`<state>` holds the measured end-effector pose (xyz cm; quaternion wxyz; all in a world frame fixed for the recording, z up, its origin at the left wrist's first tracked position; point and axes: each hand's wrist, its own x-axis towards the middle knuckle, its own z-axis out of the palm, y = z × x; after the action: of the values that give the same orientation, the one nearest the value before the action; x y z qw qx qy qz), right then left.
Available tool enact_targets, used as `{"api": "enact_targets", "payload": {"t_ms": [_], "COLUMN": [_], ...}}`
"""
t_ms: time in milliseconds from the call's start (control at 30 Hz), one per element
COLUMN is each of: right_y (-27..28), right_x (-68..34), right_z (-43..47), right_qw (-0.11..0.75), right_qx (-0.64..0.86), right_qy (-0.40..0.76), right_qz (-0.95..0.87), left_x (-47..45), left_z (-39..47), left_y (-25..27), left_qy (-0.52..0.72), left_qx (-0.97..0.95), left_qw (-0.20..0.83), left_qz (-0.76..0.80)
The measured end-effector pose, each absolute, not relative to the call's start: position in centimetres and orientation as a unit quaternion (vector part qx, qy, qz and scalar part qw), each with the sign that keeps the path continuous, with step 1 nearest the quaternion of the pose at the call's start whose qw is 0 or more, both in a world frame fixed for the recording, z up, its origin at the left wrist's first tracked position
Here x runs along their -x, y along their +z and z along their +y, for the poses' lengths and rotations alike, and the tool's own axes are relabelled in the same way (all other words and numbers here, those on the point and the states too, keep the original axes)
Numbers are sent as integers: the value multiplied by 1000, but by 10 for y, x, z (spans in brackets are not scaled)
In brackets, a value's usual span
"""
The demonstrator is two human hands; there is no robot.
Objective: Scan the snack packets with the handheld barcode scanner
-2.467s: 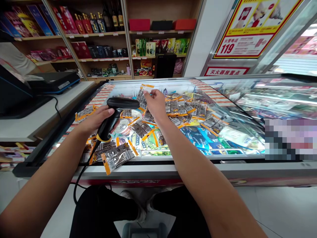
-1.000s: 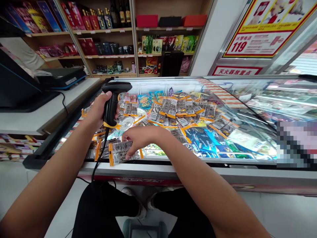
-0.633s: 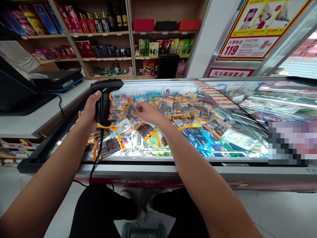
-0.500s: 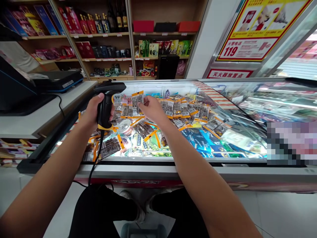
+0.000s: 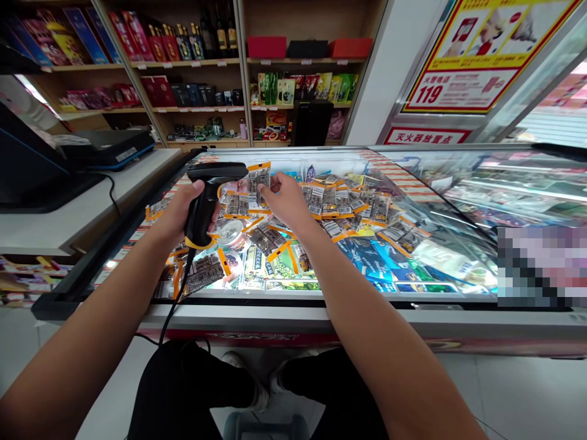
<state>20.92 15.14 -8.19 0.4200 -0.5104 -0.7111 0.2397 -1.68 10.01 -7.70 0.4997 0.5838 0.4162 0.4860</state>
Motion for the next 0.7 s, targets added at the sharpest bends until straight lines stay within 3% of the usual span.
{"api": "enact_targets", "payload": {"t_ms": [167, 367, 467, 600, 700], "right_y": [-83, -89, -91, -92, -100], "right_x": [-216, -230, -226, -203, -178], "right_z": [153, 158, 157, 147, 135], "right_qw": [405, 286, 295, 312, 270], "right_qx": [544, 616, 603, 490, 399], "right_qy": [167, 0, -66, -49, 24], "right_qz": [-716, -734, -739, -813, -876], "left_x": [16, 15, 14, 15, 16], "left_z": [101, 103, 103, 104, 105], "left_y": [-75, -68, -67, -70, -71], "left_qy": [504, 554, 557, 547, 546], "left_qx": [-574, -527, -517, -522, -528], "left_qw": [489, 467, 462, 468, 465], "left_qz": [422, 444, 457, 458, 455]}}
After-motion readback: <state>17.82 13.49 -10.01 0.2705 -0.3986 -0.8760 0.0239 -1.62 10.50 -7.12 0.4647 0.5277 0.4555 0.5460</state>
